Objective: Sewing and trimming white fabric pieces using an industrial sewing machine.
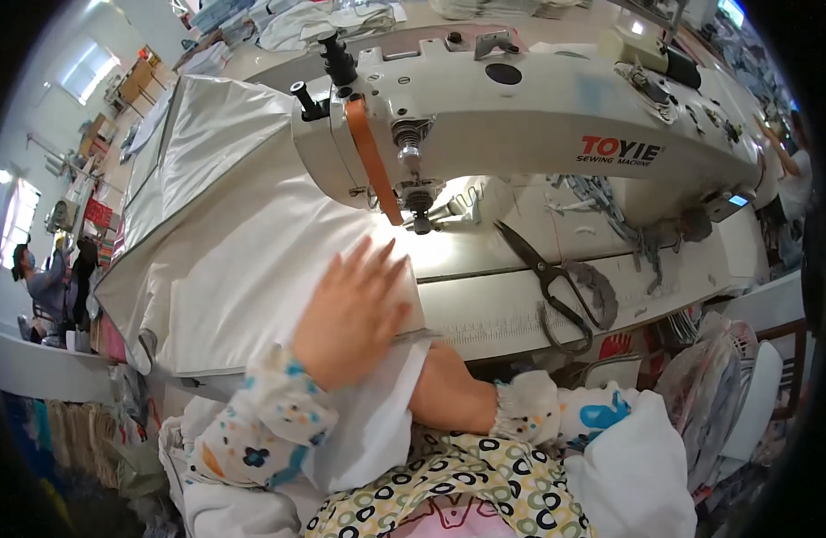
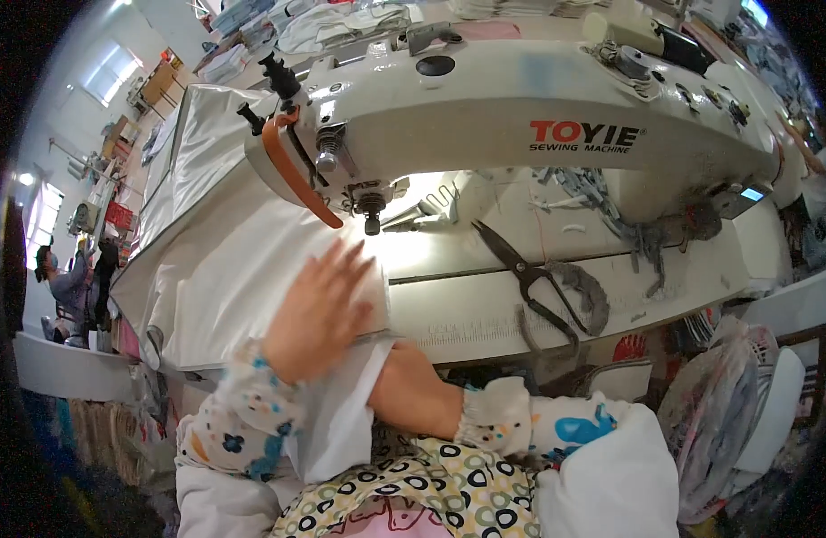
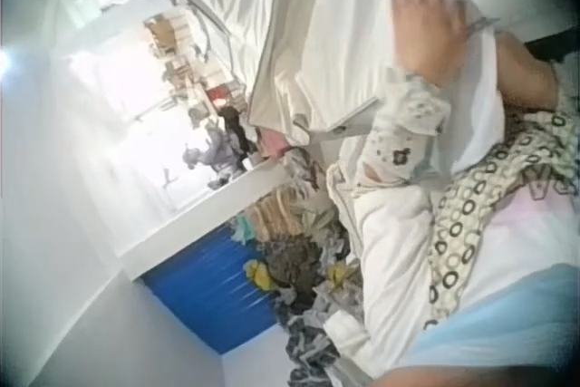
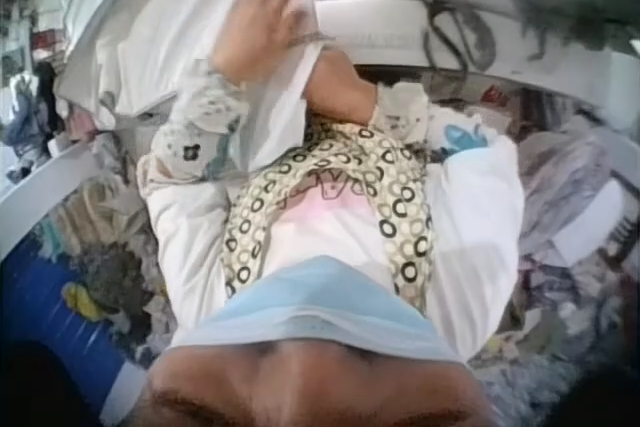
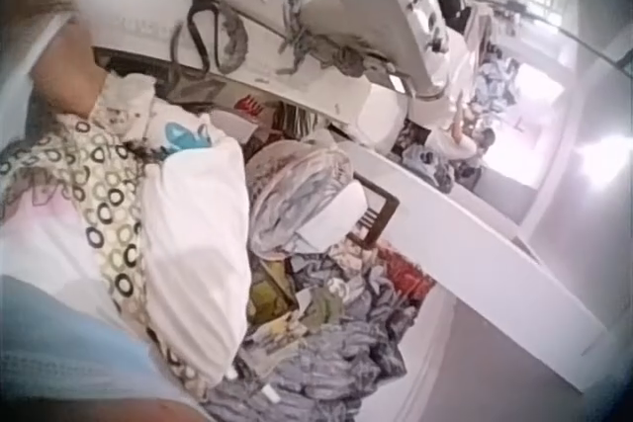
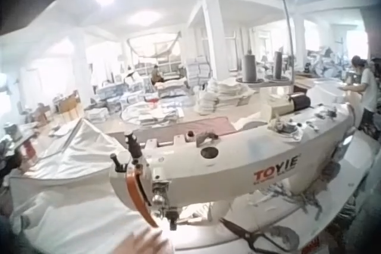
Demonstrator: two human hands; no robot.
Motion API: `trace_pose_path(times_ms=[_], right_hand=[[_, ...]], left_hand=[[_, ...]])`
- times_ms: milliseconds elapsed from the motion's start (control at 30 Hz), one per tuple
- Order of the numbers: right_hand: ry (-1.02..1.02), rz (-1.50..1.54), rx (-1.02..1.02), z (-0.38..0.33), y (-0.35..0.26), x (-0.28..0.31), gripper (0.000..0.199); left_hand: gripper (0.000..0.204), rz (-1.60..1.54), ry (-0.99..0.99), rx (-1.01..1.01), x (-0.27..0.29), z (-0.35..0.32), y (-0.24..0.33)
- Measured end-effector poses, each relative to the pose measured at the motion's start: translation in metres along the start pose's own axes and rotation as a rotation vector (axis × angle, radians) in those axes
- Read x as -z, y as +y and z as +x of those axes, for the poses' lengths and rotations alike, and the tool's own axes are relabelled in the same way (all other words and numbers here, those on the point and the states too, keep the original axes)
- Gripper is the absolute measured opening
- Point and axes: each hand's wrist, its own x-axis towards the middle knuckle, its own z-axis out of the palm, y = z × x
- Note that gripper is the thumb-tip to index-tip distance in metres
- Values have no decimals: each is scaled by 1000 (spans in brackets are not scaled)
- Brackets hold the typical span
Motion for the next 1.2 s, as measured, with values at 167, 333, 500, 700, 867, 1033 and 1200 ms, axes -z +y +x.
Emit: trace_pose_path(times_ms=[167, 333, 500, 700, 867, 1033, 1200], right_hand=[[-45, -140, 228, -13, -2, 16, 25], [-85, -100, 59, -11, -8, 19, 17], [-131, 1, -85, -3, 0, 20, 21], [-155, -167, 163, -5, 3, 26, 30], [-88, -36, 52, -2, 0, 23, 30], [-35, 28, -70, 8, 2, 13, 29], [-21, 162, 6, -3, -1, 13, 32]], left_hand=[[53, -75, -87, 26, -21, -15, -10], [53, -72, -83, -88, -21, -13, -29], [52, 8, -77, -204, -22, 1, -51], [50, 115, -12, -320, -12, 17, -62], [45, 61, -86, -474, -5, 13, -56], [42, -34, -131, -283, 4, 19, -45], [69, 50, -180, 8, -10, 12, -3]])
